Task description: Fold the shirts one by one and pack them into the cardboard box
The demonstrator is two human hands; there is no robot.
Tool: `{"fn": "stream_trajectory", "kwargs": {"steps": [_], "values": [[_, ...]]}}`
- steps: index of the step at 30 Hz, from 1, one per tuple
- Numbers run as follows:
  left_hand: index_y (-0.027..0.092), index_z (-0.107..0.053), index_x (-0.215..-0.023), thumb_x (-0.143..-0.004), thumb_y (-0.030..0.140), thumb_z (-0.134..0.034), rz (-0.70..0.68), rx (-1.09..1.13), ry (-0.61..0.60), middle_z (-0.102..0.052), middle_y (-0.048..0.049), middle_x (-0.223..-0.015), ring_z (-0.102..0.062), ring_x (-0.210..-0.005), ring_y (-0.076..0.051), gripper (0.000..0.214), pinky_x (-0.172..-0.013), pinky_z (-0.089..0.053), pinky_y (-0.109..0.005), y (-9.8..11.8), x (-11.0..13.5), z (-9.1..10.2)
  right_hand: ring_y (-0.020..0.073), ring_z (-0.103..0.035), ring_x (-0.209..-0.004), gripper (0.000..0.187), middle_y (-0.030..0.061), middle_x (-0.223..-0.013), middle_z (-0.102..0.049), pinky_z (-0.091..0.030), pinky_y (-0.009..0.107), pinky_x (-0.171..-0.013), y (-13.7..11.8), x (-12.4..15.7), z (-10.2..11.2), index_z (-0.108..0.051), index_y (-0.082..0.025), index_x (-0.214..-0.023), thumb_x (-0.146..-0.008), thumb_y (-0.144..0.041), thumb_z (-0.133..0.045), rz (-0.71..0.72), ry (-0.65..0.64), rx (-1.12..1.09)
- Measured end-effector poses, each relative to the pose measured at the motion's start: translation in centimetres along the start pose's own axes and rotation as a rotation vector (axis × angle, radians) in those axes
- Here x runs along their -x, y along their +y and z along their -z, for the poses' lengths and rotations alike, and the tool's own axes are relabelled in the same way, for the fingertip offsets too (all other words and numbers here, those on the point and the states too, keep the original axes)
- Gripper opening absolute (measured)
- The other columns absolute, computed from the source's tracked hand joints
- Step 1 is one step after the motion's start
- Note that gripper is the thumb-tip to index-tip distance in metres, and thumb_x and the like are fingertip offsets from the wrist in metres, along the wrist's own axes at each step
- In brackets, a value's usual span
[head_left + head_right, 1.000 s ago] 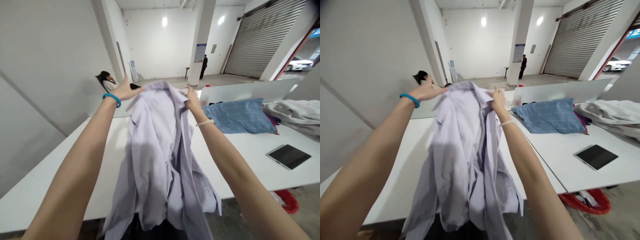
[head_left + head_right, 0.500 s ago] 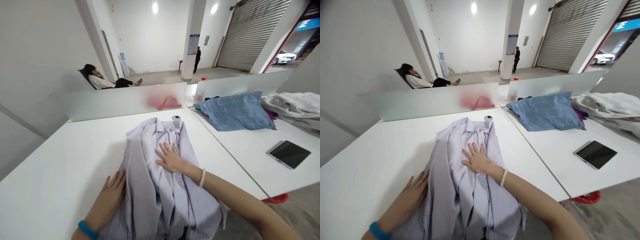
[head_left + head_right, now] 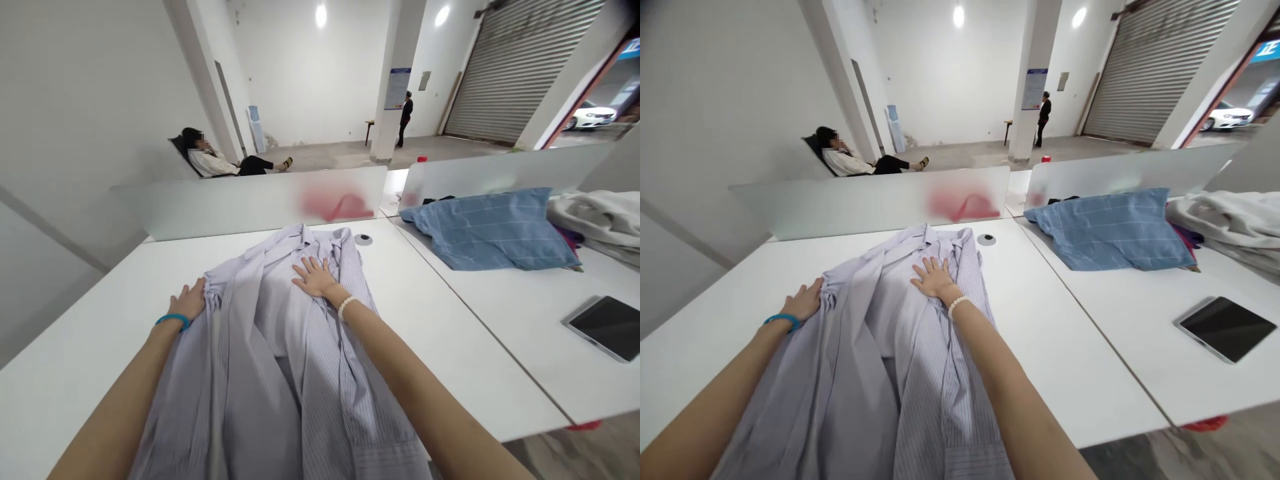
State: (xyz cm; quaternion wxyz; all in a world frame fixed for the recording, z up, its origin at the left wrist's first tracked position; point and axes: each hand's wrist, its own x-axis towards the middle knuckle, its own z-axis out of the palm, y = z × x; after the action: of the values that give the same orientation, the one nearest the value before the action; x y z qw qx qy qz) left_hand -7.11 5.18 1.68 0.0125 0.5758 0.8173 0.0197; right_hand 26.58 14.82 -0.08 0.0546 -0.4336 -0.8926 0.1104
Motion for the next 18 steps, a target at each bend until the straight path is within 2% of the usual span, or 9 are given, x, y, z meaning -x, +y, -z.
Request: {"fn": "stream_trajectory", "kwargs": {"steps": [3, 5, 8, 10, 12, 14, 16, 18], "values": [[0.008, -0.046, -0.129, -0.089, 0.020, -0.026, 0.046, -0.005, 0.107, -0.058, -0.0224, -0.122, -0.046, -0.121, -0.036, 0.047, -0.094, -0.037, -0.055, 0.7, -1.4, 0.0, 0.0317, -0.009, -0.142, 0.062, 0.0093, -0.155, -0.014, 0.000, 0.062, -0.108, 0.1, -1.3, -0.1, -0.026, -0.027, -0.147, -0.094, -0.058, -0.018, -0.029, 0.004, 0.010], [0.003, -0.043, -0.130, -0.089, 0.018, -0.024, 0.065, -0.014, 0.192, -0.054, -0.0252, -0.125, -0.045, -0.122, -0.034, 0.047, -0.096, -0.037, -0.051, 1.3, -1.2, -0.2, 0.0309, -0.009, -0.142, 0.061, 0.0087, -0.155, -0.015, 0.000, 0.061, -0.108, 0.1, -1.7, -0.1, -0.027, -0.027, -0.147, -0.094, -0.057, -0.018, -0.035, 0.017, 0.021], [0.006, -0.046, -0.128, -0.090, 0.020, -0.026, 0.010, -0.044, 0.317, -0.045, -0.0206, -0.136, -0.039, -0.127, -0.030, 0.045, -0.104, -0.030, -0.045, 1.9, 0.5, -0.1, 0.0304, -0.009, -0.142, 0.060, 0.0080, -0.155, -0.016, 0.000, 0.061, -0.109, 0.1, -1.7, -0.3, -0.027, -0.028, -0.147, -0.094, -0.056, -0.018, -0.038, 0.033, 0.028], [0.009, -0.054, -0.120, -0.089, 0.023, -0.029, -0.054, -0.080, 0.346, -0.048, -0.0169, -0.135, -0.043, -0.123, -0.030, 0.041, -0.103, -0.031, -0.044, 2.3, 2.6, 0.6, 0.0302, -0.009, -0.142, 0.060, 0.0077, -0.155, -0.016, 0.000, 0.060, -0.108, 0.1, -1.6, -0.3, -0.026, -0.028, -0.147, -0.094, -0.056, -0.018, -0.039, 0.031, 0.030], [0.010, -0.059, -0.111, -0.089, 0.027, -0.030, -0.107, -0.111, 0.317, -0.055, -0.0163, -0.126, -0.050, -0.114, -0.031, 0.040, -0.095, -0.038, -0.044, 2.8, 5.6, 1.9, 0.0302, -0.009, -0.142, 0.059, 0.0079, -0.155, -0.016, 0.000, 0.060, -0.108, 0.1, -1.5, -0.4, -0.026, -0.028, -0.147, -0.094, -0.055, -0.018, -0.034, 0.035, 0.035], [0.011, -0.060, -0.104, -0.090, 0.030, -0.028, -0.136, -0.099, 0.229, -0.060, -0.0155, -0.114, -0.056, -0.105, -0.030, 0.040, -0.088, -0.043, -0.043, 3.5, 9.5, 3.5, 0.0300, -0.012, -0.141, 0.058, 0.0086, -0.154, -0.021, -0.002, 0.059, -0.109, 0.0, -1.2, -0.3, -0.026, -0.027, -0.147, -0.095, -0.054, -0.020, -0.025, 0.080, 0.038], [0.014, -0.060, -0.094, -0.091, 0.033, -0.026, -0.136, -0.024, 0.065, -0.064, -0.0113, -0.098, -0.062, -0.091, -0.024, 0.039, -0.080, -0.046, -0.037, 4.1, 14.2, 4.8, 0.0294, -0.015, -0.140, 0.057, 0.0092, -0.151, -0.029, -0.004, 0.057, -0.109, -0.3, -0.9, 0.0, -0.028, -0.024, -0.146, -0.096, -0.050, -0.024, -0.015, 0.175, 0.046], [0.019, -0.059, -0.086, -0.092, 0.038, -0.026, -0.081, 0.083, -0.134, -0.066, -0.0050, -0.082, -0.064, -0.077, -0.020, 0.039, -0.071, -0.048, -0.032, 4.4, 19.3, 5.1, 0.0279, -0.017, -0.139, 0.054, 0.0098, -0.147, -0.036, -0.005, 0.053, -0.111, -0.7, -0.3, 0.4, -0.035, -0.020, -0.143, -0.096, -0.046, -0.028, 0.002, 0.278, 0.062]]}}
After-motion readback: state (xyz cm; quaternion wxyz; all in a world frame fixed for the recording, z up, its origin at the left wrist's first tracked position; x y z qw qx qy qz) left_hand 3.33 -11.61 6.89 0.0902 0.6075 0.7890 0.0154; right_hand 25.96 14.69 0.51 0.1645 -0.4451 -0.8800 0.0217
